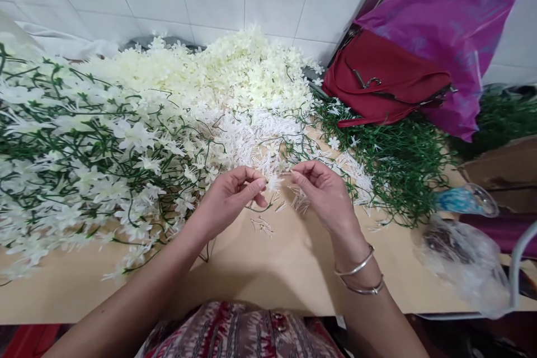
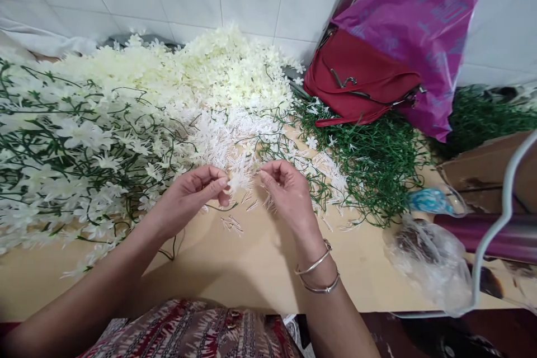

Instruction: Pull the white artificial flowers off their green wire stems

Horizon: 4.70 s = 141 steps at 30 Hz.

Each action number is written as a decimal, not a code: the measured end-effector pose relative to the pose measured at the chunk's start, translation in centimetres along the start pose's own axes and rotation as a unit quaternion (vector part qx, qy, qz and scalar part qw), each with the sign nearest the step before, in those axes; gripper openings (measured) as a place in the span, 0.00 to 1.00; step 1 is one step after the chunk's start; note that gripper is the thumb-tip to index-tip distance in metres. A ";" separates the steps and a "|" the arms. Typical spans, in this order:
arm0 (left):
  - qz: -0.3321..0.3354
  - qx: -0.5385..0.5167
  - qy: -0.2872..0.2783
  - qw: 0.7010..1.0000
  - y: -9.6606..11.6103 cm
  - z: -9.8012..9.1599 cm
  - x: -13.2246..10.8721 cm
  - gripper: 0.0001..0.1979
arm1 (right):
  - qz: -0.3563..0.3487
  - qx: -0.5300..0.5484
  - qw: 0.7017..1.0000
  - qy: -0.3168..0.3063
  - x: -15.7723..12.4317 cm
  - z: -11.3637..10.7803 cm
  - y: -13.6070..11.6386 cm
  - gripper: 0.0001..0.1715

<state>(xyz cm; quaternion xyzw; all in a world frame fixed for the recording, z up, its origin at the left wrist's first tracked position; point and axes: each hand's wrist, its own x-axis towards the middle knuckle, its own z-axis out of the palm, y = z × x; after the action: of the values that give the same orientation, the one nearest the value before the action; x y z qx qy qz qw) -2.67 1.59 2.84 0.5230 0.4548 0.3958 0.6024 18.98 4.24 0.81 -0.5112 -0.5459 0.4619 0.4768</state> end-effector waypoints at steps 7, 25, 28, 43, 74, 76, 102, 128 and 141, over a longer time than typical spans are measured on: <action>-0.034 0.146 -0.003 0.989 -1.9 -0.9 -3.0 0.09 | -0.104 -0.327 0.939 -0.015 3.1 0.9 0.3 0.09; 0.225 0.269 0.138 0.926 -2.0 0.9 1.2 0.06 | -0.061 -0.082 0.993 -0.067 -0.1 2.2 -2.0 0.04; 0.157 0.157 0.173 0.959 -2.7 0.8 1.3 0.08 | -0.056 -0.094 0.993 -0.052 0.0 1.9 -0.9 0.07; 0.046 -0.071 0.212 0.974 -2.4 1.1 1.8 0.14 | -0.100 -0.105 0.989 0.012 -0.4 2.0 -0.1 0.06; 0.051 -0.045 0.180 0.981 -1.6 3.1 2.1 0.12 | -0.132 -0.017 0.987 0.088 -1.4 3.7 -0.4 0.05; 0.056 -0.041 0.177 0.982 -1.7 3.0 2.0 0.11 | -0.153 -0.055 0.982 0.094 -1.5 3.8 -0.3 0.05; 0.195 0.161 0.161 0.954 -1.9 2.4 1.2 0.09 | -0.117 0.021 0.989 0.082 -0.7 3.2 0.2 0.07; 0.238 0.501 0.001 0.832 -2.5 -1.7 -3.6 0.09 | 0.002 0.097 0.995 0.031 0.3 1.9 1.4 0.06; 0.063 -0.048 0.135 0.988 -3.2 2.4 -1.8 0.07 | 0.146 0.258 0.943 -0.154 -0.2 1.5 -0.5 0.16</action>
<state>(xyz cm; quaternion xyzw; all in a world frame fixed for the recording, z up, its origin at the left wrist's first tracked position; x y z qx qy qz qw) -0.87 -1.26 0.00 0.4629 0.4791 0.5209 0.5337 17.48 3.95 1.15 -0.3673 -0.3941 0.7247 0.4296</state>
